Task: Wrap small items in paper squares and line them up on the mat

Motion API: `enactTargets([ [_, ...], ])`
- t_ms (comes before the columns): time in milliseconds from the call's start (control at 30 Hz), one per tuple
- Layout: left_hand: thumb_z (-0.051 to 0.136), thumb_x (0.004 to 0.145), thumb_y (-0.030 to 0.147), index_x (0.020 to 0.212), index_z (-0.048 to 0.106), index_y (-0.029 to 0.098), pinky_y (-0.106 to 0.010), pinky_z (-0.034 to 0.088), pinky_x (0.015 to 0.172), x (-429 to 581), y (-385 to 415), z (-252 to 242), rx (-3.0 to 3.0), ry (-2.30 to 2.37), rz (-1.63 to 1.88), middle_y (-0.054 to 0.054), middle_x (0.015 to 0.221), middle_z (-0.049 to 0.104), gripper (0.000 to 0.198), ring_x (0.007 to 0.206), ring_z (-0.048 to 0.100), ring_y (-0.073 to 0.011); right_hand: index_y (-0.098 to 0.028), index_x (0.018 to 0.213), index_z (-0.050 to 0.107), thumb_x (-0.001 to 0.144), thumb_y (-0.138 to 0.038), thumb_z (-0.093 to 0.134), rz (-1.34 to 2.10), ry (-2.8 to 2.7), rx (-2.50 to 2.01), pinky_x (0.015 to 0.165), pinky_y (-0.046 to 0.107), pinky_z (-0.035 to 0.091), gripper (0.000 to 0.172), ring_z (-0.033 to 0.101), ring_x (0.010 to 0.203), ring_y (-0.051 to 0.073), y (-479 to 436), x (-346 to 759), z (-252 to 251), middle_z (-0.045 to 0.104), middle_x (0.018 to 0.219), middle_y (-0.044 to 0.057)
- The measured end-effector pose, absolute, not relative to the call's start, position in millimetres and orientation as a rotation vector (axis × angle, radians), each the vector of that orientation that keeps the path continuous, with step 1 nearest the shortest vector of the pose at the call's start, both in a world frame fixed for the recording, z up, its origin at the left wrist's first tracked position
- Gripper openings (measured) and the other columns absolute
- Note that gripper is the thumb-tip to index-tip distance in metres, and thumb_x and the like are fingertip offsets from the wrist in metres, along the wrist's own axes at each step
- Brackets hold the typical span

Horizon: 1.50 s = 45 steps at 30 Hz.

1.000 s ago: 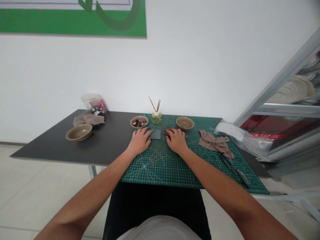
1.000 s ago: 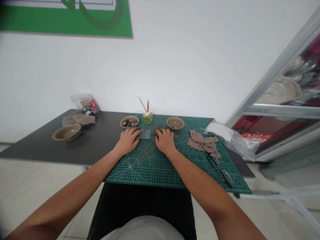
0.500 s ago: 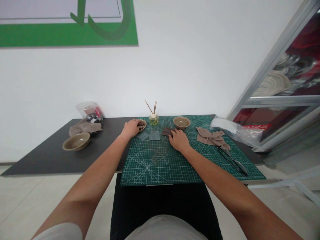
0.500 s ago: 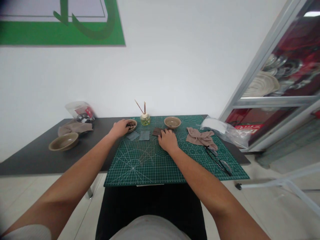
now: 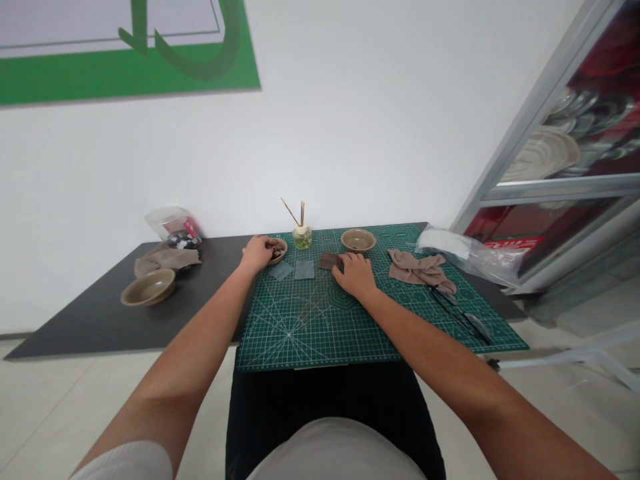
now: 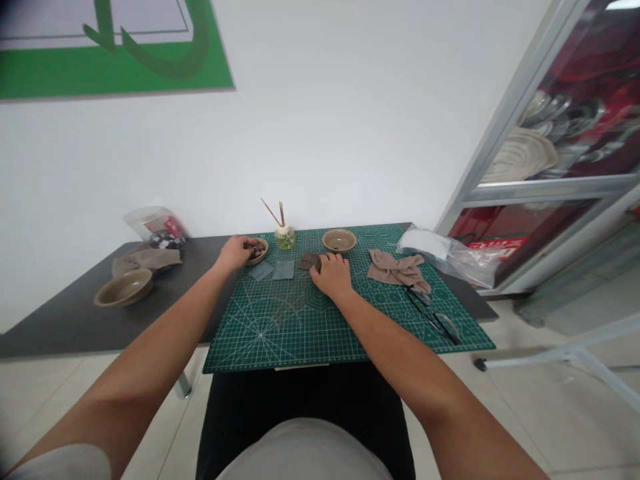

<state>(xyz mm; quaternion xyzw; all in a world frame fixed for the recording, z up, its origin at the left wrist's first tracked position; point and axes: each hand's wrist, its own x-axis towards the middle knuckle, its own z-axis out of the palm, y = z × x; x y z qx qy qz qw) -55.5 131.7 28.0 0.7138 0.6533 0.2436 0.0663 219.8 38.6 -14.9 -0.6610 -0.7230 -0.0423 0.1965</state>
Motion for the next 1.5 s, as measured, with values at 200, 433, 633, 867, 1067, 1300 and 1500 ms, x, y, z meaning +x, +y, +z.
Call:
enactTargets([
  [200,0.057,0.076,0.02,0.088,0.07,0.019,-0.049,0.042,0.088,-49.6,126.9,41.0,2.074,2.125,0.542,-0.012,0.099,0.069,0.017,0.099,0.06,-0.0318,-0.012,0.112,0.062,0.09,-0.03,0.04,-0.103,-2.021,-1.935,0.091,0.04,0.036,0.036,0.046,0.112,0.03,39.5,227.0,-17.5,0.059,0.122,0.017],
  [433,0.051,0.084,0.025,0.1,0.066,0.019,-0.034,0.047,0.084,-18.0,78.0,39.2,2.122,1.81,1.139,-0.008,0.103,0.065,0.022,0.09,0.061,-0.0195,-0.015,0.109,0.064,0.095,-0.025,0.04,-0.085,-2.085,-1.908,0.089,0.035,0.038,0.031,0.052,0.104,0.025,49.6,243.2,-17.5,0.065,0.109,0.014],
  [633,0.059,0.08,0.026,0.089,0.066,0.017,-0.028,0.049,0.071,29.4,27.2,13.2,1.978,1.404,1.09,-0.003,0.084,0.066,0.015,0.073,0.059,-0.0147,-0.015,0.113,0.06,0.095,-0.018,0.036,-0.103,-2.044,-1.96,0.08,0.033,0.042,0.031,0.058,0.096,0.024,55.7,247.7,-11.0,0.066,0.103,0.015],
  [867,0.058,0.079,0.018,0.096,0.069,0.017,-0.03,0.048,0.077,55.7,19.6,2.1,2.015,1.326,1.012,-0.005,0.089,0.066,0.02,0.079,0.06,-0.016,-0.013,0.114,0.058,0.092,-0.017,0.036,-0.156,-2.016,-1.894,0.084,0.033,0.041,0.031,0.057,0.099,0.025,45.4,246.6,-5.3,0.065,0.105,0.015],
  [1067,0.059,0.077,0.019,0.094,0.066,0.016,-0.028,0.048,0.065,65.6,22.2,-4.9,1.907,1.221,0.895,-0.002,0.077,0.066,0.018,0.065,0.06,-0.0141,-0.015,0.114,0.058,0.086,-0.019,0.046,-0.197,-1.982,-1.821,0.087,0.034,0.039,0.031,0.053,0.102,0.025,22.4,255.4,-9.0,0.06,0.111,0.013],
  [1300,0.054,0.078,0.018,0.097,0.059,0.019,-0.027,0.046,0.069,65.9,18.7,-16.7,1.995,1.146,0.935,0.001,0.077,0.064,0.02,0.071,0.06,-0.0135,-0.02,0.1,0.068,0.088,-0.037,0.049,-0.111,-2.04,-1.856,0.089,0.035,0.038,0.028,0.05,0.1,0.025,16.5,263.6,-11.8,0.061,0.102,0.01],
  [1500,0.054,0.078,0.02,0.09,0.061,0.019,-0.027,0.044,0.067,64.6,15.4,-14.1,2.006,1.192,0.892,0.001,0.073,0.062,0.014,0.069,0.057,-0.0138,-0.022,0.131,0.054,0.087,-0.032,0.052,-0.377,-1.847,-1.821,0.09,0.041,0.037,0.045,0.04,0.114,0.031,40.4,272.9,5.0,0.046,0.135,0.013],
])
